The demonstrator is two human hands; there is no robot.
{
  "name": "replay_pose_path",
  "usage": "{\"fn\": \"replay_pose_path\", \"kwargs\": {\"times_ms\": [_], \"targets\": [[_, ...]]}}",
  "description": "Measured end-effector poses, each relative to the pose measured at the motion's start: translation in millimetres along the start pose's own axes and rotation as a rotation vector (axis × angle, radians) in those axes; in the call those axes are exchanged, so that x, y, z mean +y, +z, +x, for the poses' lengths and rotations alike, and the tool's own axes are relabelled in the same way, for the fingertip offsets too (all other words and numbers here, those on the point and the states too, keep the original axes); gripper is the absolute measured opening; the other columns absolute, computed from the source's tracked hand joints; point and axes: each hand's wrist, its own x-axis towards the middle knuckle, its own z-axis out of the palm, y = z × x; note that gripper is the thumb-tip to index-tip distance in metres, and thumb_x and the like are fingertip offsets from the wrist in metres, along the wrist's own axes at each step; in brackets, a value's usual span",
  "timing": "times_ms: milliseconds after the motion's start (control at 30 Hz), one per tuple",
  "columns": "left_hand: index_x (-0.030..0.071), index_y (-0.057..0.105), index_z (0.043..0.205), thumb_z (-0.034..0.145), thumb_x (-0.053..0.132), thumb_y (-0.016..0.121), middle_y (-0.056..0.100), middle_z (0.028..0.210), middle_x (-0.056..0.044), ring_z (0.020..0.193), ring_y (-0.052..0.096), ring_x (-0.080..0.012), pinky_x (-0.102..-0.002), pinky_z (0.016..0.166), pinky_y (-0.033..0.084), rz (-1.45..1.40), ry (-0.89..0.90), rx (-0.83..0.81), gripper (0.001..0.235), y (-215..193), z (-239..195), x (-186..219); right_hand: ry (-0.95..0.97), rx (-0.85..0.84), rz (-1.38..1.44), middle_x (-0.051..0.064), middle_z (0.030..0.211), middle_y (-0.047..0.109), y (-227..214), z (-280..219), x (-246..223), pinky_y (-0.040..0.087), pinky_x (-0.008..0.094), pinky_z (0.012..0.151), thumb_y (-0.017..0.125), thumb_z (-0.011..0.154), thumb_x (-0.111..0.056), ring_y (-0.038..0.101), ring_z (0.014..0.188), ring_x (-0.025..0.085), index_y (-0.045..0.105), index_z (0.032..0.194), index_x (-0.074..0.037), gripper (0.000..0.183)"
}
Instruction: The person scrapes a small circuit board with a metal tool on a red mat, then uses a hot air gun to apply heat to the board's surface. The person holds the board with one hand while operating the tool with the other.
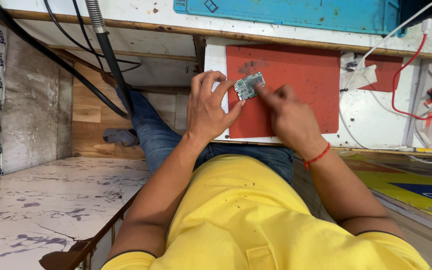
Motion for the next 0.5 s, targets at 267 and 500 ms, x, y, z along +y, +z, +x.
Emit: {"fn": "replay_pose_path", "kwargs": {"times_ms": [267,500], "targets": [[0.011,0.07,0.113,0.077,0.026,0.086,0.057,0.122,-0.007,0.124,0.048,-0.0353,-0.047,0.099,0.049,-0.004,-0.015,-0.013,0.042,0.9,-1.6,-1.8,-0.066,-0.012,0.003,0.018,0.11,0.065,5.8,-0.3,0.5,0.056,0.049,0.065,0.053,0.089,0.0,0.066,0.072,0.04,0.06,0.146,-0.02,0.061],[0.011,0.07,0.113,0.077,0.026,0.087,0.057,0.121,-0.006,0.124,0.047,-0.0348,-0.048,0.101,0.048,-0.014,-0.01,0.005,0.043,-0.8,-0.9,-3.6,0.014,0.038,-0.005,0.016,0.103,0.064,5.9,5.7,-4.0,0.054,0.049,0.063,0.056,0.097,-0.003,0.066,0.075,0.039,0.062,0.144,-0.02,0.05]]}}
